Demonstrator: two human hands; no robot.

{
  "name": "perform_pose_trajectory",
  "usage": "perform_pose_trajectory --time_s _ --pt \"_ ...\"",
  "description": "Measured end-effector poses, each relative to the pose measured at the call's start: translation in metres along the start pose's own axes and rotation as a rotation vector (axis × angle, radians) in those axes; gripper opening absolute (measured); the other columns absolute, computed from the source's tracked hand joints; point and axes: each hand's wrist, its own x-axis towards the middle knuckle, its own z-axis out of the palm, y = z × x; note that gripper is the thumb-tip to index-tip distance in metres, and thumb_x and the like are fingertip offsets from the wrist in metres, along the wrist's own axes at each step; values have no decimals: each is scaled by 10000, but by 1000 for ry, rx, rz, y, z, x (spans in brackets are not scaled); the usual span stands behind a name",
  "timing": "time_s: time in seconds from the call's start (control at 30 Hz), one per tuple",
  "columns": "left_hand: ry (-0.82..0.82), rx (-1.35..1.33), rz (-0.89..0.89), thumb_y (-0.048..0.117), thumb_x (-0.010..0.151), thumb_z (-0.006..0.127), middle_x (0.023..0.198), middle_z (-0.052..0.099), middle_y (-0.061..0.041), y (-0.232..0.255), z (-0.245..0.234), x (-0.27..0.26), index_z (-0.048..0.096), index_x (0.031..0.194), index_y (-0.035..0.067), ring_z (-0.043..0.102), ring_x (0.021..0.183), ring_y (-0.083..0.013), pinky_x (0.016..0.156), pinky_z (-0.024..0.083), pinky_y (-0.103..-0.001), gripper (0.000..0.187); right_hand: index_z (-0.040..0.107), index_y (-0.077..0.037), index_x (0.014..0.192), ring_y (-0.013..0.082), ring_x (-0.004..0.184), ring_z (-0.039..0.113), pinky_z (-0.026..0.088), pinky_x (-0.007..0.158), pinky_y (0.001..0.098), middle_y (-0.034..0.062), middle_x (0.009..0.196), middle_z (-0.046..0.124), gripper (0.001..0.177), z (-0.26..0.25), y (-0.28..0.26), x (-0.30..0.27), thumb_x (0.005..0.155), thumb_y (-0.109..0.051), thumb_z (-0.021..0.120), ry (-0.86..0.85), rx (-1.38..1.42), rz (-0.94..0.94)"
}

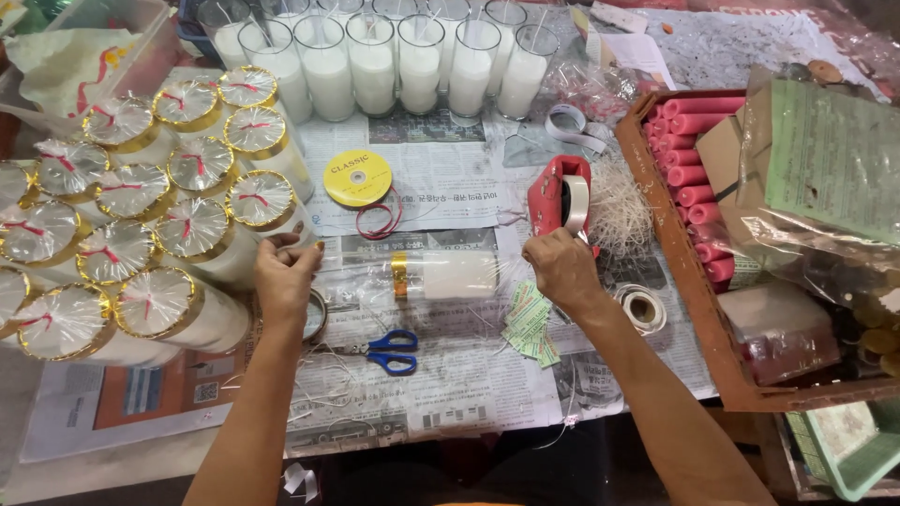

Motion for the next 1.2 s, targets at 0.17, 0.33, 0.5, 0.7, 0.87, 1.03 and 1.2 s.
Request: perform_pose_trajectory --time_s 0.17,0.33,0.5,0.7,0.87,1.03,1.2 --pt "65 542 681 303 968 790 908 637 -104 53 27 -37 691 1219 125 635 927 -302 768 534 -382 323 619 -239 871 234 893 650 512 699 389 -3 791 629 126 -2 -1 0 941 -344 627 -17 24 -3" --pt "-295 706 1153 455 693 889 1202 632 -101 46 80 -32 758 1182 235 515 1266 -381 1027 472 -451 552 625 -238 884 236 893 647 515 692 385 0 810 633 106 -7 -1 0 933 -330 644 -35 18 -12" --pt "-340 900 1084 341 736 856 985 712 93 1 102 -4 758 733 301 596 1187 -242 844 537 -373 106 630 -276 924 212 912 640 508 701 366 -28 834 636 95 4 4 -2 962 -361 611 -51 9 3" --pt "-339 824 1088 352 813 802 917 718 146 7 93 -9 723 736 341 621 1101 -177 823 540 -322 111 592 -141 1348 362 1300 525 487 989 493 129 1287 640 723 -83 -63 41 757 -484 829 -182 349 -77" --pt "-444 1025 904 433 692 865 1086 732 98 33 88 -21 666 1081 328 630 1178 -206 922 519 -400 449 668 -183 1195 351 1245 589 489 997 486 84 1086 711 568 -32 -59 41 705 -369 888 -181 356 -86" --pt "-489 1117 833 443 635 901 853 740 97 8 89 -11 696 1037 331 686 1020 -181 883 528 -395 465 706 -210 1112 309 1232 620 502 1006 455 40 1044 733 442 -22 -54 35 732 -359 873 -175 422 -13" --pt "-453 1034 837 373 684 875 788 735 143 -2 84 -7 710 847 332 703 960 -130 801 547 -344 236 738 -204 1072 274 1193 651 518 1005 417 41 1030 764 400 -13 -48 32 719 -296 899 -190 562 110"
